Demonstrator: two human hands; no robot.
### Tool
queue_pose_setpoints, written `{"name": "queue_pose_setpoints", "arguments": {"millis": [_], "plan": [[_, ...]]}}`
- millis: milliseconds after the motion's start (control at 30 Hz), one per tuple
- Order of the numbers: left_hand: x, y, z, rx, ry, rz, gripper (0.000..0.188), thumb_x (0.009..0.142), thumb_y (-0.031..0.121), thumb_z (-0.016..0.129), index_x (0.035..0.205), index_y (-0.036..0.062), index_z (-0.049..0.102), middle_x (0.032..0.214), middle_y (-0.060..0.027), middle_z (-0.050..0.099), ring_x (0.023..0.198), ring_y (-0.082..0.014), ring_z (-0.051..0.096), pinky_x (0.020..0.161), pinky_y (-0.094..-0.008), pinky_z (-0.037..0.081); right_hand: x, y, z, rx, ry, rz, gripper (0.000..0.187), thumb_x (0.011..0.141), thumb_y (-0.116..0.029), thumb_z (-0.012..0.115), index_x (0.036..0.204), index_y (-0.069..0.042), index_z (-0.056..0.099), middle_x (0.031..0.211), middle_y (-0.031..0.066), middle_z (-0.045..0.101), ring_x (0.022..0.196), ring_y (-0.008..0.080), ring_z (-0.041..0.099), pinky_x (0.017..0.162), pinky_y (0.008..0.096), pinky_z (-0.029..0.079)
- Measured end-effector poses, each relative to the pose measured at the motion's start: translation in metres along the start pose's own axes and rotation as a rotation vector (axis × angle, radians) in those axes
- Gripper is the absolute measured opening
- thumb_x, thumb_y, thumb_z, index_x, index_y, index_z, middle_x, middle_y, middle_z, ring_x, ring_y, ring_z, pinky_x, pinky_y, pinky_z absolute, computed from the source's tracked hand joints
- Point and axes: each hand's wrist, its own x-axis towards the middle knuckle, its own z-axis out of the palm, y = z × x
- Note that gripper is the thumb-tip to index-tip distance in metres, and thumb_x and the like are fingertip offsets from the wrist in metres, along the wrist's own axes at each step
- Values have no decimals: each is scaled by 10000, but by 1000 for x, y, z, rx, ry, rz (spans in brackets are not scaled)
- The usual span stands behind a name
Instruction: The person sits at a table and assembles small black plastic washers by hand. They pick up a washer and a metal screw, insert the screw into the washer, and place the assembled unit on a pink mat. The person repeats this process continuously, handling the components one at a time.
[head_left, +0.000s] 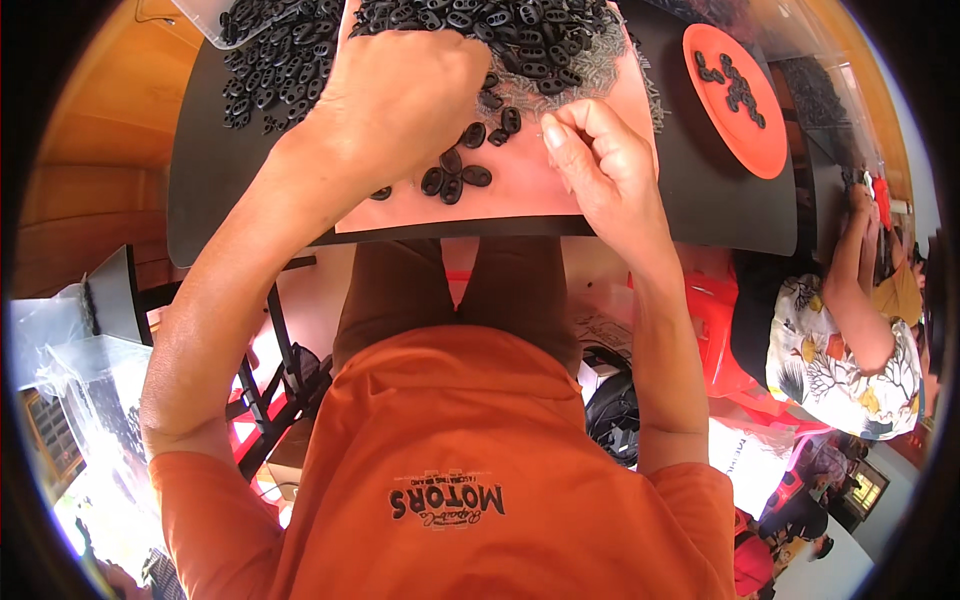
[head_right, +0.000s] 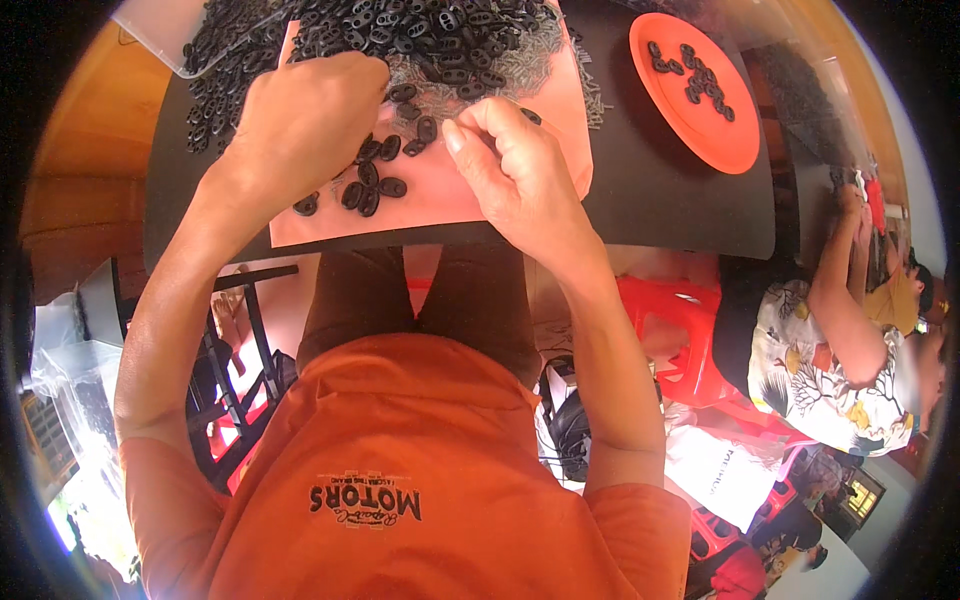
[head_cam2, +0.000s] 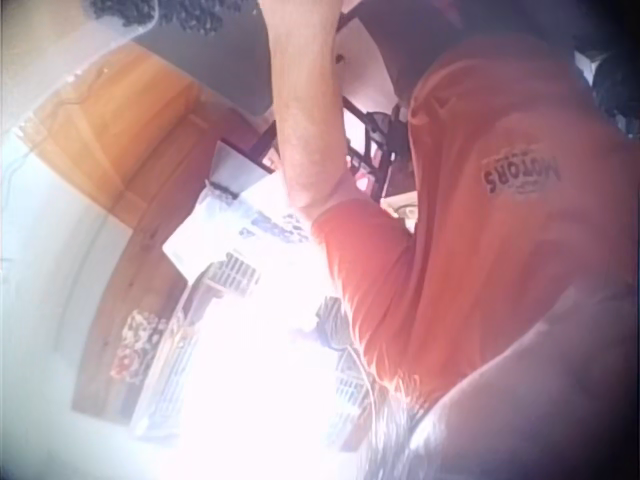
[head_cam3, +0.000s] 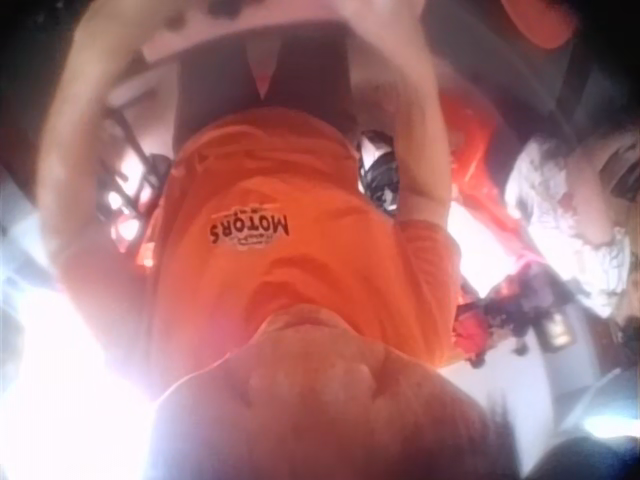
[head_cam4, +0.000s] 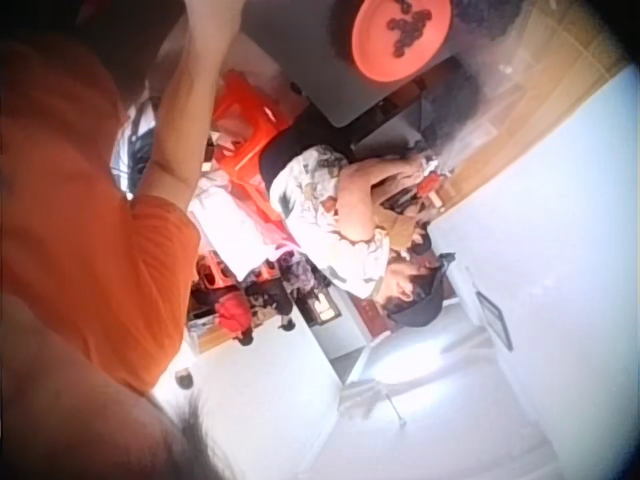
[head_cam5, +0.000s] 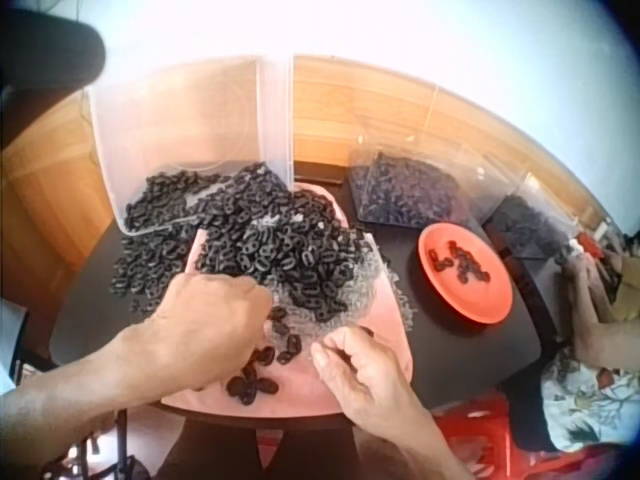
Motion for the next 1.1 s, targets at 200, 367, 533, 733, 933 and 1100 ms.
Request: {"name": "queue_pose_setpoints", "arguments": {"millis": [200, 367, 533, 733, 933, 1100], "plan": [[-38, 17, -17, -941, 80, -184, 137, 926, 125, 535, 895, -2, 578, 693, -54, 575, 625, -130, 582, 586, -281, 472, -5, -27, -6, 240, -76, 134, 154, 951, -115, 548, 852, 1, 521, 700, -9, 497, 585, 58, 453, 514, 218, 392], [-66, 35, -7, -1389, 118, -321, 174, 952, 152, 556, 875, -1, 581, 689, -1, 547, 623, -56, 510, 565, -221, 442, -6, -51, 10, 190, -108, -1, 114, 945, -92, 554, 888, -3, 513, 708, 18, 511, 587, 68, 472, 520, 219, 404], [-77, 44, -7, -1765, 31, -454, 214, 937, 222, 609, 910, 11, 606, 731, 21, 572, 638, -27, 489, 553, -179, 406, -9, -46, 28, 6, -54, -193, 96, 910, -31, 578, 903, -7, 486, 714, 71, 505, 591, 129, 483, 529, 248, 402], [-86, 64, 13, -1852, 236, -438, 166, 941, 176, 591, 967, 12, 580, 714, -20, 569, 530, -33, 391, 472, -173, 288, -16, -45, 36, -109, 12, -199, 93, 899, 3, 584, 900, 1, 491, 701, 70, 502, 566, 117, 482, 514, 240, 403], [-92, 59, 13, -2167, 130, -469, 140, 963, 150, 523, 985, 20, 569, 729, -13, 574, 555, -45, 431, 495, -177, 308, -27, -58, 39, 51, 20, -114, 47, 927, 10, 549, 913, 3, 505, 719, 31, 546, 577, 67, 496, 508, 214, 399], [-95, 68, 18, -2367, 57, -488, 111, 964, 135, 514, 942, 47, 578, 720, 0, 568, 554, -37, 421, 488, -181, 310, -26, -63, 46, -22, 25, -272, 63, 911, 13, 564, 909, -10, 505, 717, 47, 536, 580, 93, 535, 486, 249, 421]]}}
